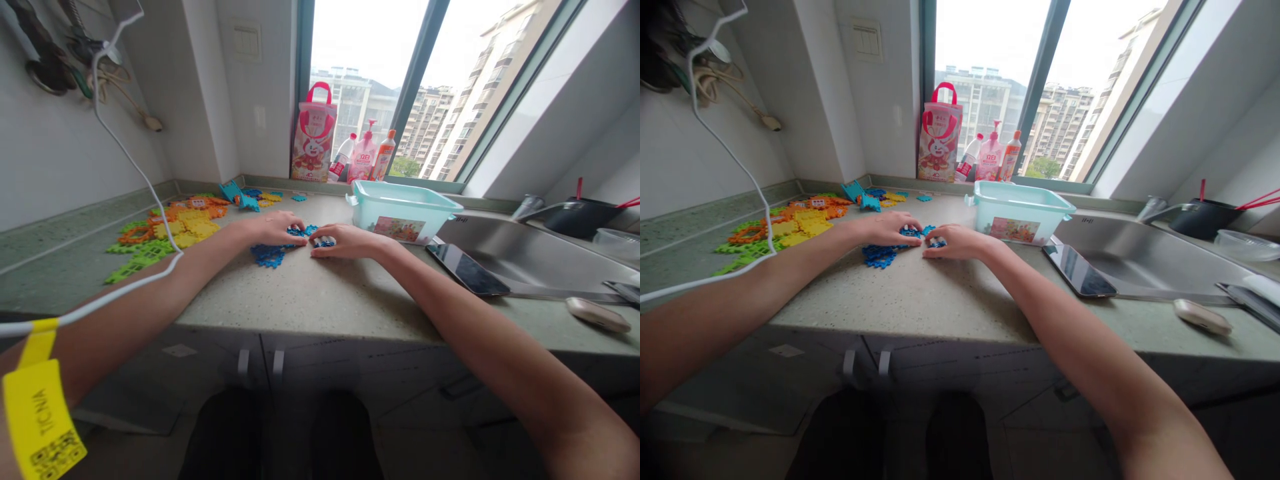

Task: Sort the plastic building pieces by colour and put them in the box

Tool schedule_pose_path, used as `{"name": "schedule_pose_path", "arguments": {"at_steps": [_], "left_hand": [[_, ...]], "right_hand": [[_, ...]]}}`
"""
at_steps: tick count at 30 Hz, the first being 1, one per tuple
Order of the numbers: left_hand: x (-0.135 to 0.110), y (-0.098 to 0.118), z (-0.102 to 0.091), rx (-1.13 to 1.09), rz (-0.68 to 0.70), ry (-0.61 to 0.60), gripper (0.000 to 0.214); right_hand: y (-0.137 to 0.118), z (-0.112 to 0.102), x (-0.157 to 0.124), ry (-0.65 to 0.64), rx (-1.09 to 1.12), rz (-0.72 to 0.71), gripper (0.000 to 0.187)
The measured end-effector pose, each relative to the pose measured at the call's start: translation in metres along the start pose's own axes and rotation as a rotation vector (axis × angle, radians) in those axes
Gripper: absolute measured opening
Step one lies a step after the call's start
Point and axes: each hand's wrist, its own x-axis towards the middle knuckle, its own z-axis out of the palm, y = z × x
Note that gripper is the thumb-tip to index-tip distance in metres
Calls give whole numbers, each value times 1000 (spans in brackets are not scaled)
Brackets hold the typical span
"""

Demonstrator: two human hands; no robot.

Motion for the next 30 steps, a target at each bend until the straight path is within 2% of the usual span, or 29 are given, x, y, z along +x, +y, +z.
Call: {"name": "schedule_pose_path", "arguments": {"at_steps": [3,7,11,16,23,30], "left_hand": [[-1,2,-1,3,-7,1,71],[-1,3,0,9,-5,2,72],[-1,2,0,20,6,0,70],[-1,3,-1,25,3,5,68],[-1,0,3,24,20,17,69],[-2,1,2,7,15,31,67]], "right_hand": [[4,-2,1,36,-12,-1,28],[10,-3,1,77,2,-18,23],[11,0,2,100,26,1,30],[10,5,2,160,-63,19,41],[11,4,4,91,-127,85,29],[10,0,4,257,-152,108,31]]}}
